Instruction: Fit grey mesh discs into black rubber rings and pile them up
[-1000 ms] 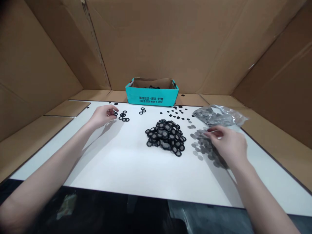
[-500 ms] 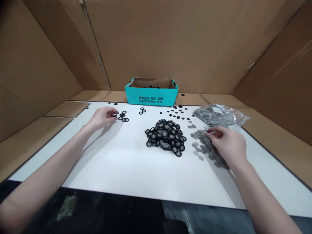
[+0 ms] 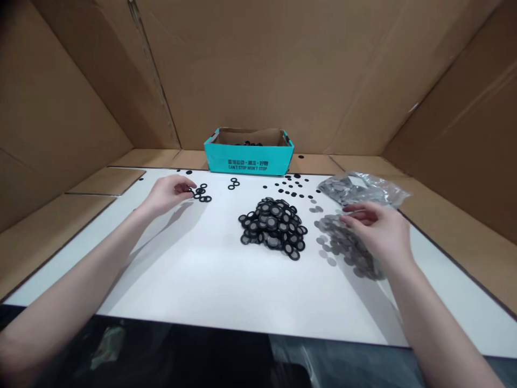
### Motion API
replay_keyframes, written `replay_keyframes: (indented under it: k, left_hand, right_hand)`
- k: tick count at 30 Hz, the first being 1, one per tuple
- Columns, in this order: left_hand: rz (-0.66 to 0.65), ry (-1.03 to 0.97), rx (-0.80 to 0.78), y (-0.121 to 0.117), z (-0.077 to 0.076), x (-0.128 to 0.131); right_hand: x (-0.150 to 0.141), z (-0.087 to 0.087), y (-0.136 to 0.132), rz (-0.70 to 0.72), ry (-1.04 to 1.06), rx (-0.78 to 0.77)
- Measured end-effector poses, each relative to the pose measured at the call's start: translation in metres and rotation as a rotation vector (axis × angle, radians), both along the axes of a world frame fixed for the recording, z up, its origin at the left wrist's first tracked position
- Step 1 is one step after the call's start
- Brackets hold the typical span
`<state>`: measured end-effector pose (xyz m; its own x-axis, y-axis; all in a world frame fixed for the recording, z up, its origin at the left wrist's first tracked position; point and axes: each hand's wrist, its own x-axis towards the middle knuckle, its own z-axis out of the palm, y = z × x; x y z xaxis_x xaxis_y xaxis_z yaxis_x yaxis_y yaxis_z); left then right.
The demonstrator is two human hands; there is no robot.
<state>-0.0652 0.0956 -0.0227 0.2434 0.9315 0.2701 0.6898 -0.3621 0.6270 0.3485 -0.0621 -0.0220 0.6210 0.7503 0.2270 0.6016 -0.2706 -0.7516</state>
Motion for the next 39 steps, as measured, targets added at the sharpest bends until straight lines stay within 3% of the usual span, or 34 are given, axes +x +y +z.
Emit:
replay_keyframes:
  k: [5, 10, 14, 23, 31, 39]
  left_hand:
    - [-0.106, -0.175, -0.097, -0.015, 0.008, 0.019]
    - [-0.275, -0.343, -0.163, -0.045, 0.014, 0.053]
    - [-0.447, -0.593, -0.216, -0.066, 0.017, 0.072]
    - [-0.531, -0.760, -0.387, -0.077, 0.020, 0.073]
    - [-0.490, -0.723, -0.209, -0.081, 0.011, 0.073]
    - [-0.463, -0.681, -0.160, -0.090, 0.010, 0.073]
  right_hand:
    - [-0.031, 0.008, 0.008, 0.218, 0.193, 0.151]
    - [-0.092, 0.012, 0.020, 0.469, 0.289, 0.256]
    - [-0.134, 0.013, 0.022, 0.685, 0.364, 0.379]
    - [-0.150, 0.015, 0.025, 0.670, 0.310, 0.446]
    - [-0.160, 0.013, 0.030, 0.707, 0.182, 0.504]
    - [-0.158, -0.001, 0.028, 0.755, 0.364, 0.445]
